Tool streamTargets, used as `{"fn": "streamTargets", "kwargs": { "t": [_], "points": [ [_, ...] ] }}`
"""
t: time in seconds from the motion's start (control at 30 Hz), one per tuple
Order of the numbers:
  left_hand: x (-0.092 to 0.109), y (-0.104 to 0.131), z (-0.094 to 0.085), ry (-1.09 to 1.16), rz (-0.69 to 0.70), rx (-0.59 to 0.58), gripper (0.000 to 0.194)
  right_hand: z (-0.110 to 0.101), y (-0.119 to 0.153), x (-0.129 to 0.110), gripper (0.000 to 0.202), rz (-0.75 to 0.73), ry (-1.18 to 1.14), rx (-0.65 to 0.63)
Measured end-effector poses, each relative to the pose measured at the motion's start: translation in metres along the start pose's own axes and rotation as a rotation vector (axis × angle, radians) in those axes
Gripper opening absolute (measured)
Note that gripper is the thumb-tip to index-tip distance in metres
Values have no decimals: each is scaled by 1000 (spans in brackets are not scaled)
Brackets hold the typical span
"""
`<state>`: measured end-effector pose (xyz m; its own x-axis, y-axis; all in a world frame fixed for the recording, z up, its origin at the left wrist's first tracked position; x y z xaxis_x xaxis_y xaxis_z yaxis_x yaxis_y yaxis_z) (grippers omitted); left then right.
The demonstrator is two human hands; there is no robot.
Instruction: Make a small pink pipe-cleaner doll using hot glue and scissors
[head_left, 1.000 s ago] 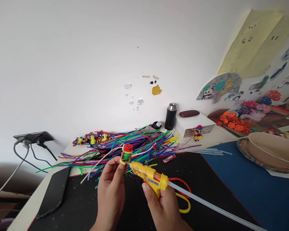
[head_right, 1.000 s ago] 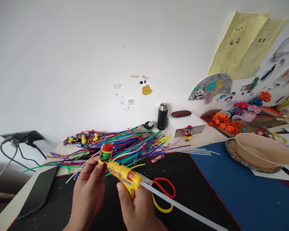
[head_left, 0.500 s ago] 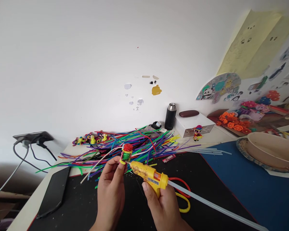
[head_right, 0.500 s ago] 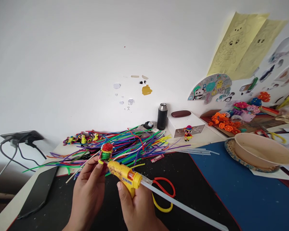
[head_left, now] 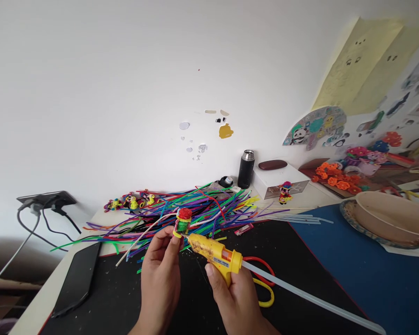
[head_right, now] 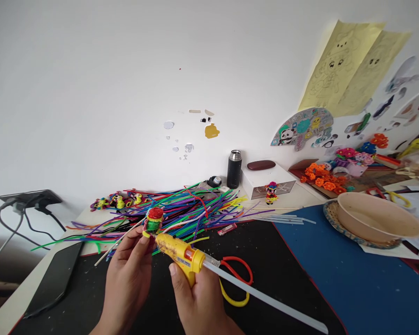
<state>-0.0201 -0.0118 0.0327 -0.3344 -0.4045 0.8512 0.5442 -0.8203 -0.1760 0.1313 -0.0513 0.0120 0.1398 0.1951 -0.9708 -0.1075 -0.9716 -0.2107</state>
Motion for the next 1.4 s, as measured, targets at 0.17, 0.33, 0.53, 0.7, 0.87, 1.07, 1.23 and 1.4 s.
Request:
{"fn": "streamTargets", "kwargs": {
  "t": [0.17,0.33,0.53,0.7,0.87,1.07,1.23,1.4],
  "points": [
    [-1,0,0,7,2,1,40,0,0,1,39,13,43,5],
    [-2,-2,-2,15,6,12,39,2,2,3,40,3,39,26],
    [-6,-6,-4,42,-78,38,34,5,8,15,47,74,-14,20],
    [-8,-5,-2,79,-138,44,33,3,9,17,51,135,-83,16],
    [-7,-2,1,105,-200,36,35,6,8,18,51,200,-96,-8],
    [-6,0,3,130,-232,20,38,10,7,26,56,244,-125,-27],
    [-7,1,4,130,-230,21,37,8,6,25,53,334,-216,-68],
    [-10,2,4,105,-184,-15,36,7,5,23,51,372,-273,-86]
  ]
}}
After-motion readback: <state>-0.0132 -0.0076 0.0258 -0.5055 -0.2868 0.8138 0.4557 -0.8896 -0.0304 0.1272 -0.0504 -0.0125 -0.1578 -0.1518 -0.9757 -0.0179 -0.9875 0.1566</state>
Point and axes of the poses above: each hand's wrist, its own y-axis away from the middle knuckle, its own z-axis out of the palm, x = y × z, the point moved 3 cm from there along -y, towards the middle knuckle, and after that the axes turned 12 degrees about z, right-handed, at the moved point
